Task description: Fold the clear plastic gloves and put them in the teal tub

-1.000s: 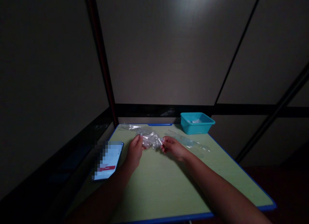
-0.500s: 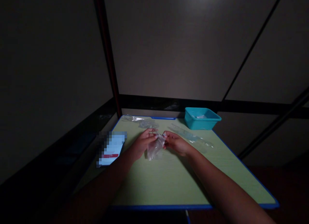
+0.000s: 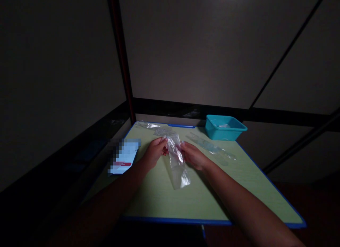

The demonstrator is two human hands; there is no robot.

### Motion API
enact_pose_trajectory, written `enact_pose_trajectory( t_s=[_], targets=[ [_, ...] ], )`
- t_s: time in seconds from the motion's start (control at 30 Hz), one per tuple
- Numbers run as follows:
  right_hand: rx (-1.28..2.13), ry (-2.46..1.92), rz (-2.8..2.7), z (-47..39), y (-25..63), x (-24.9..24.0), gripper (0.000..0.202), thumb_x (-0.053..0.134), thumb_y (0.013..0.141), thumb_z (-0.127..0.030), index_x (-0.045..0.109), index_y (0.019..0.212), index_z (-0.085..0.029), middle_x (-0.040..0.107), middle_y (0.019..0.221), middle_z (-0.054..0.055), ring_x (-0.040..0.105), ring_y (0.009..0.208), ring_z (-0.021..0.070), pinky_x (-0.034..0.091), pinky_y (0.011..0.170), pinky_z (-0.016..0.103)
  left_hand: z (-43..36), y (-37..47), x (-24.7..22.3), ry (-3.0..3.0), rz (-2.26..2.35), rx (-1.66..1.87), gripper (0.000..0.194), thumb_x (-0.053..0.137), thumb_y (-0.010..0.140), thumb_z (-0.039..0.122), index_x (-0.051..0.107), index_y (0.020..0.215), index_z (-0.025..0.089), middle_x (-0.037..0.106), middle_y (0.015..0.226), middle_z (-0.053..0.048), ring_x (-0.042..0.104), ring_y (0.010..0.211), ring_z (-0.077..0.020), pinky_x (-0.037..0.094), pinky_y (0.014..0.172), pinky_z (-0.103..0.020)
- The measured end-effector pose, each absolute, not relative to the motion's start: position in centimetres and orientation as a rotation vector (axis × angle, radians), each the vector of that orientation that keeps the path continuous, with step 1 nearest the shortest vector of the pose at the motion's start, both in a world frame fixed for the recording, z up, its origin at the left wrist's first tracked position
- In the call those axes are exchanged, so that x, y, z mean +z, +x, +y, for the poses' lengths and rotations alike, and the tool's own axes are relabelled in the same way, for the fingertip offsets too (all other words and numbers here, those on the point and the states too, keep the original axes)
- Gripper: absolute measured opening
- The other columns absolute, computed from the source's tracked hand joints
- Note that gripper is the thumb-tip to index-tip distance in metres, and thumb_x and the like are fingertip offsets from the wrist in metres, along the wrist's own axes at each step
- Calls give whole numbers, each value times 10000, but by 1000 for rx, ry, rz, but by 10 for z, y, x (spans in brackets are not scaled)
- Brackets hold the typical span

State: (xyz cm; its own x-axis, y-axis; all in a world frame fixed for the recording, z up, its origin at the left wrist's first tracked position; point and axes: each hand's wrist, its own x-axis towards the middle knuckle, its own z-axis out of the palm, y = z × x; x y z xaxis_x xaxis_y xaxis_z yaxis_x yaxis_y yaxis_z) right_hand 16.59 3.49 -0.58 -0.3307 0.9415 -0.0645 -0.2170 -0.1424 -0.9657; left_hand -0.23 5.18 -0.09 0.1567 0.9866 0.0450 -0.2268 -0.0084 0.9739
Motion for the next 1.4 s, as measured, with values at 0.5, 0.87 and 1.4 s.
enact_pose_trajectory(
  t_s=[0.5, 0.87, 1.4],
  targets=[
    [1383, -989, -1305, 39, 171, -9, 348, 805, 549, -435, 616, 613, -149, 582, 576, -13, 466, 520, 100, 348, 558, 248, 55, -4, -2, 1117, 1054, 1423, 329, 633, 708, 488, 502, 723, 187, 545, 662, 20, 530, 544, -107, 394, 459, -197],
    [486, -1193, -1929, 30, 166, -5, 286, 693, 719, -365, 511, 576, -199, 475, 559, -26, 375, 555, 122, 232, 529, 250, 41, 11, -5, 1408, 766, 1062, 337, 722, 644, 442, 524, 618, 171, 519, 553, 34, 462, 491, -89, 346, 455, -197],
    [991, -1066, -1080, 46, 172, -5, 479, 585, 687, -668, 466, 596, -214, 453, 483, -41, 373, 422, 102, 293, 428, 249, 55, -2, 2, 633, 590, 1177, 179, 646, 723, 260, 489, 774, 193, 647, 860, -53, 657, 790, -200, 520, 752, -366]
  ],
)
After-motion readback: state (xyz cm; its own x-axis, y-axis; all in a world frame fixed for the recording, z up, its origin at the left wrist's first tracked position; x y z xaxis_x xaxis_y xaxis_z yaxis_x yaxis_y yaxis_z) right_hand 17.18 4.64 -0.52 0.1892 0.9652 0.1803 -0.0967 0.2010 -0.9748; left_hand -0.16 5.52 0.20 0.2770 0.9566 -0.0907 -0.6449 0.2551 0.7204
